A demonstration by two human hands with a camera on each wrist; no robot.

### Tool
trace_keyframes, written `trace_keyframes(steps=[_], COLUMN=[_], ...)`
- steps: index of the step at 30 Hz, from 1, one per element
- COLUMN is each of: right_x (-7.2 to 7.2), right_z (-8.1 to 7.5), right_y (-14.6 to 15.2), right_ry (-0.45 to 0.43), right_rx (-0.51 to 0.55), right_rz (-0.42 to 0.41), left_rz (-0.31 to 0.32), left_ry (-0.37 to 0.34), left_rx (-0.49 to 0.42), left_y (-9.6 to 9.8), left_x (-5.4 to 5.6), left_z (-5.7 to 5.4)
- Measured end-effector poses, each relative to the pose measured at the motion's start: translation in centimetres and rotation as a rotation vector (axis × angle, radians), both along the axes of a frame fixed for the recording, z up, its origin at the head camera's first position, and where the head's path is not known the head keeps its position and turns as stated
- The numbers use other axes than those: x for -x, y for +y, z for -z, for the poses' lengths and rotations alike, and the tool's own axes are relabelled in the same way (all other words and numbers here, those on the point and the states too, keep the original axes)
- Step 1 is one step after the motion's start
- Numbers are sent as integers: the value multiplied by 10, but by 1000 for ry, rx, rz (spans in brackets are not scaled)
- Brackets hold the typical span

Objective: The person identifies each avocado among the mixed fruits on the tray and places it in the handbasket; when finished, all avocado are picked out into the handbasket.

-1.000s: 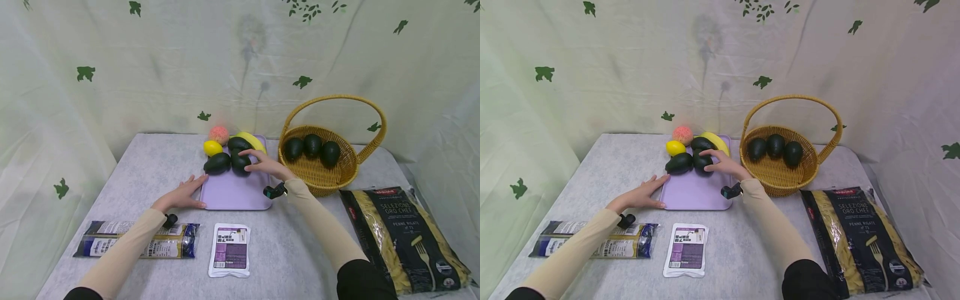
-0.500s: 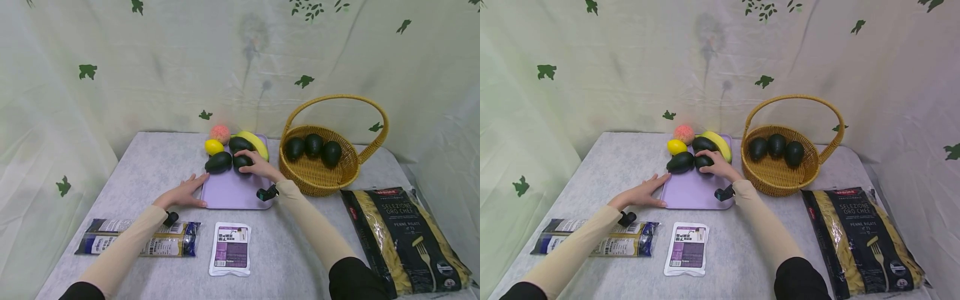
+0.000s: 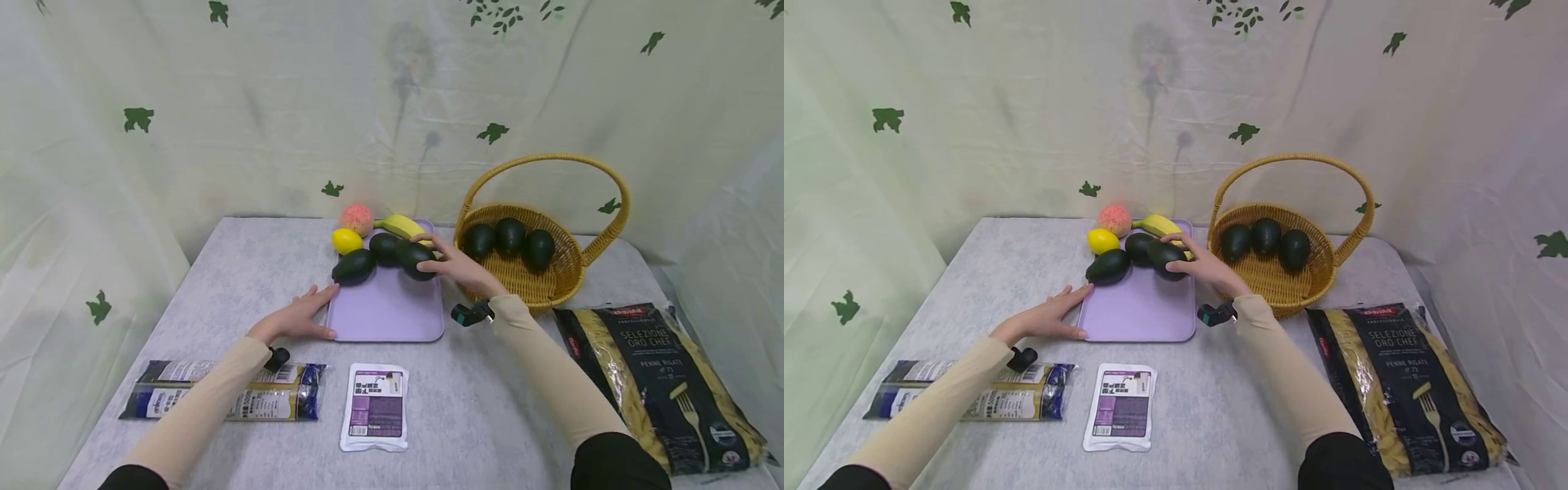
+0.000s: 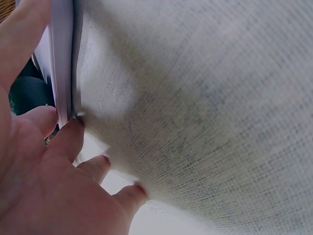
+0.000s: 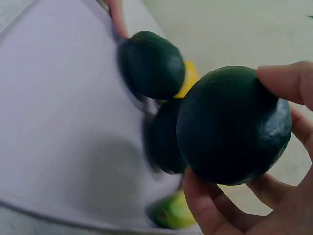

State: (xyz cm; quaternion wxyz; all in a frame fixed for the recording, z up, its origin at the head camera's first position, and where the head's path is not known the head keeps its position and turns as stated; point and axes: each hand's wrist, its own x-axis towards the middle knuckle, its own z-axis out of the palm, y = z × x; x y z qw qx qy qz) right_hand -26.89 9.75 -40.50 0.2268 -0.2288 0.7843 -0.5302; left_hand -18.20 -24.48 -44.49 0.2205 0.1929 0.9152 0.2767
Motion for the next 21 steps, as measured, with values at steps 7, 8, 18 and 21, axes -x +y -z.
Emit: trace_keyframes(steps=[7, 8, 18, 21], right_x=[-3, -3, -4, -5], right_z=[-20, -23, -29, -27], right_y=[32, 37, 89, 106], right_ry=[-10, -9, -34, -34], right_rx=[109, 119, 148, 111], right_rz=[34, 41, 98, 124], left_rz=[-2, -2, -1, 4], left_ry=[13, 13, 21, 28], left_rx=[-2, -1, 8, 7], left_y=[-1, -1, 1, 1], left_x=[-1, -2, -3, -3], left_z=[2, 2, -1, 0])
